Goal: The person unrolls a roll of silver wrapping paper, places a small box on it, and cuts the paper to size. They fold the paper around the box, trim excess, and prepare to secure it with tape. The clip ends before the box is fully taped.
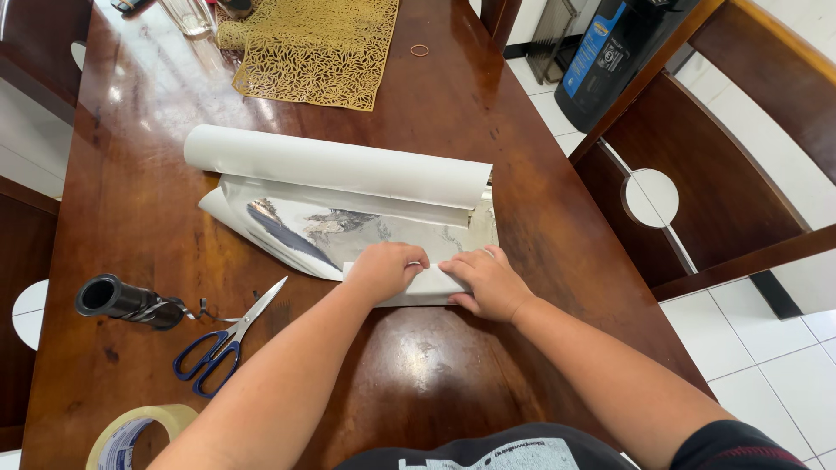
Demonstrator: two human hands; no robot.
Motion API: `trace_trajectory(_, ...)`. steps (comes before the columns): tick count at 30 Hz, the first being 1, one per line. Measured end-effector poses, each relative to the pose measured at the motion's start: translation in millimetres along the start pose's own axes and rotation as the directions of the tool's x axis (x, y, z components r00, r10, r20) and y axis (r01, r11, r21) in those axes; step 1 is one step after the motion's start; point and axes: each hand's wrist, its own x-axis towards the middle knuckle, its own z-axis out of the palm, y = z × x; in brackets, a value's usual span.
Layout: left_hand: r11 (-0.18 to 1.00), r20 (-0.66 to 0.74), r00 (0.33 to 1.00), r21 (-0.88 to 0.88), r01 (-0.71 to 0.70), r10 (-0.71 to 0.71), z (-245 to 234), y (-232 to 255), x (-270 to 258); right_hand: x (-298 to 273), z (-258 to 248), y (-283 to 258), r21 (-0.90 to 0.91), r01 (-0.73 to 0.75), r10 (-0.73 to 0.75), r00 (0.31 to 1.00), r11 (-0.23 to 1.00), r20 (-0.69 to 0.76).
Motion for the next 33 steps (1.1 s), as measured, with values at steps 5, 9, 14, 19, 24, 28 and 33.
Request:
trace_trajectory(5,0.974,0.043,0.995,0.205,-0.1,0.093,-12.1,13.2,-18.3,5.0,-3.8,2.6,0.064,0.007,-0.007,1.0,0.998,0.005)
trace_trajectory(9,0.951,-0.033,0.991,0.287,-0.115,0.13,-14.3,19.2,-17.9,21.3,-10.1,11.7,0.158,-0.043,0.034,0.998,0.987,0.061)
trace_trajectory(14,0.941,-0.019,1.0,0.339,0.006,0.0,-10.7,20.5,-6.3,51.7,-15.8,33.4,0.254,-0.19,0.126,0.96,0.948,0.25)
trace_trajectory(19,0.945,0.118,0.983,0.311,0.101,-0.143,-22.0,25.7,1.9,73.9,-13.1,50.2,0.34,-0.381,0.202,0.865,0.86,0.458)
trace_trajectory(24,0.932,0.315,0.925,0.351,0.094,-0.212,-36.1,27.4,13.0,88.9,-12.7,62.3,0.394,-0.468,0.183,0.795,0.791,0.578)
trace_trajectory(28,0.922,0.334,0.908,0.368,0.122,-0.253,-33.3,26.8,23.6,99.4,-13.8,64.6,0.337,-0.565,0.233,0.708,0.753,0.667)
trace_trajectory(33,0.923,0.393,0.866,0.345,0.171,-0.307,-32.1,18.9,32.1,111.4,-13.8,63.3,0.259,-0.628,0.285,0.631,0.734,0.721)
